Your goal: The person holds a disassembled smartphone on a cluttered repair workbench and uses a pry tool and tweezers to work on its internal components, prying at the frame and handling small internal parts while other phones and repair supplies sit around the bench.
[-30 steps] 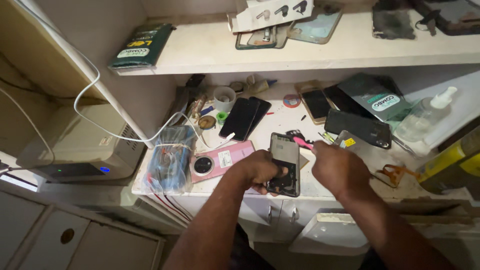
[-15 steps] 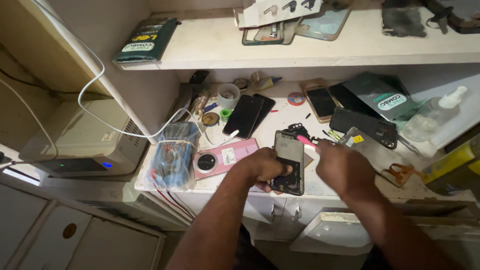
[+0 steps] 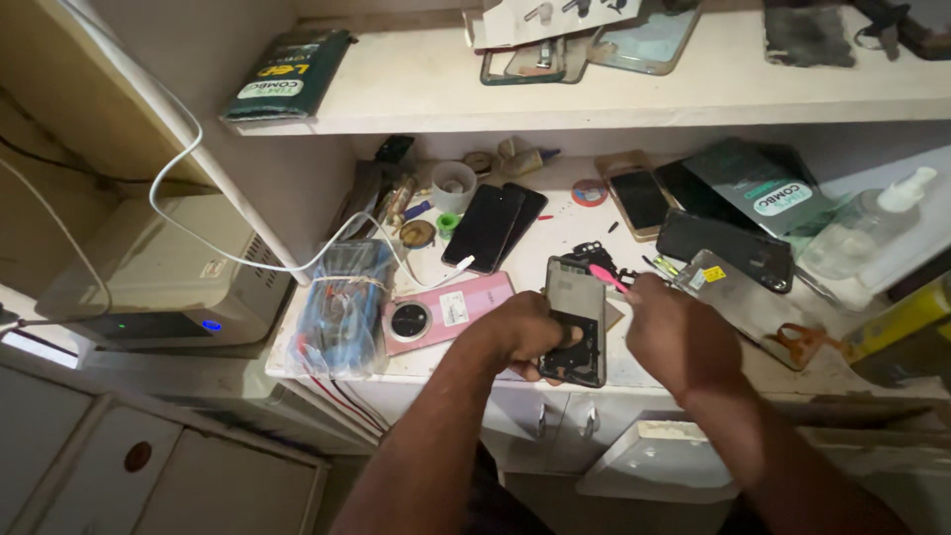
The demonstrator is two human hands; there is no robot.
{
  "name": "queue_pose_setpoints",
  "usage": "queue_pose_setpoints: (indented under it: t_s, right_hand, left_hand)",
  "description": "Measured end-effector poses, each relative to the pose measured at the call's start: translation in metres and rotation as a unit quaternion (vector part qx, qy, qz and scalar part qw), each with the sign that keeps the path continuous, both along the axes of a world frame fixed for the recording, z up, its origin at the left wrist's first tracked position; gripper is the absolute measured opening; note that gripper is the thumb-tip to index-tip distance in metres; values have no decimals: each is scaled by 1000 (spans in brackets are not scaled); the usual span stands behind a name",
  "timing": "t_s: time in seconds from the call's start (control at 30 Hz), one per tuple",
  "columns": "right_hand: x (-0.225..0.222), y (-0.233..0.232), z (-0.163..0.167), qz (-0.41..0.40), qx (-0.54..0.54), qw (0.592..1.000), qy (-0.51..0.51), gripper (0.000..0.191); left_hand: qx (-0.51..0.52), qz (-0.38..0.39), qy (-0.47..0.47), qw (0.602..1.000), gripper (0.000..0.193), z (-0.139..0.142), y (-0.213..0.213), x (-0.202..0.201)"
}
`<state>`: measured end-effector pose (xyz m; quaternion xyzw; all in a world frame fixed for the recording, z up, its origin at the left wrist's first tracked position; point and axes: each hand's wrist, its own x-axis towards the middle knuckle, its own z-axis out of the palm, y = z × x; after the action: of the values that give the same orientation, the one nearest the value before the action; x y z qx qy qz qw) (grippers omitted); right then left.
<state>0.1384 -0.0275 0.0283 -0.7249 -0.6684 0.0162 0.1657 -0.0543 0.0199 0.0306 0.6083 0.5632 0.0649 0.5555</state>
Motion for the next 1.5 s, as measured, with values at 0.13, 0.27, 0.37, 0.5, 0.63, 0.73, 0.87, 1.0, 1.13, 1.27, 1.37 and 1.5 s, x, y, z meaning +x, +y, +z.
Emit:
queue_pose_setpoints:
  t_s: [0.13,0.27,0.37,0.5,0.63,0.73,0.87,1.0,1.13,1.27,1.37,1.5]
  right_hand:
    - [-22,20,6,24,-5,999,31,18]
    - [-32,29,4,65,11,998,-4,18]
    - [-11,19,5,41,-5,999,33,21]
    - [-3,8,0,-4,26,1000,11,18]
    - [-30,22,-3,26,-10,999,19,22]
    - [-40,29,-1,51,12,998,31,21]
    - [-13,13,3,10,-24,1000,15,18]
    - [1,-1,3,-1,-1,1000,10,23]
    - [-21,21,8,20,-35,999,26,20]
    - [-39,36,10,48,-48,997,22,23]
    - [-22,26,11,23,-60,997,36,23]
    - [7,0,7,-27,-50,998,-8,21]
  left_hand:
    - [-3,17,-17,1000,28,0,-2,0]
    - [1,15,-13,1000,28,2,-2,0]
    - [-6,13,-10,1000,32,1,-1,0]
    - [6,-10,-22,1000,35,-2,0,-1]
    - [-8,22,-19,1000,30,0,-1,0]
    - [4,40,9,999,33,4,-3,1]
    - [-6,26,-28,999,32,4,-4,-1]
    - [-4,19,-22,1000,33,0,-1,0]
    - [-7,27,-15,1000,32,0,-2,1]
    - [-14,42,-8,999,30,5,-3,1]
    - [-30,50,-18,998,32,6,-4,2]
    - [3,17,-7,1000,36,4,-4,1]
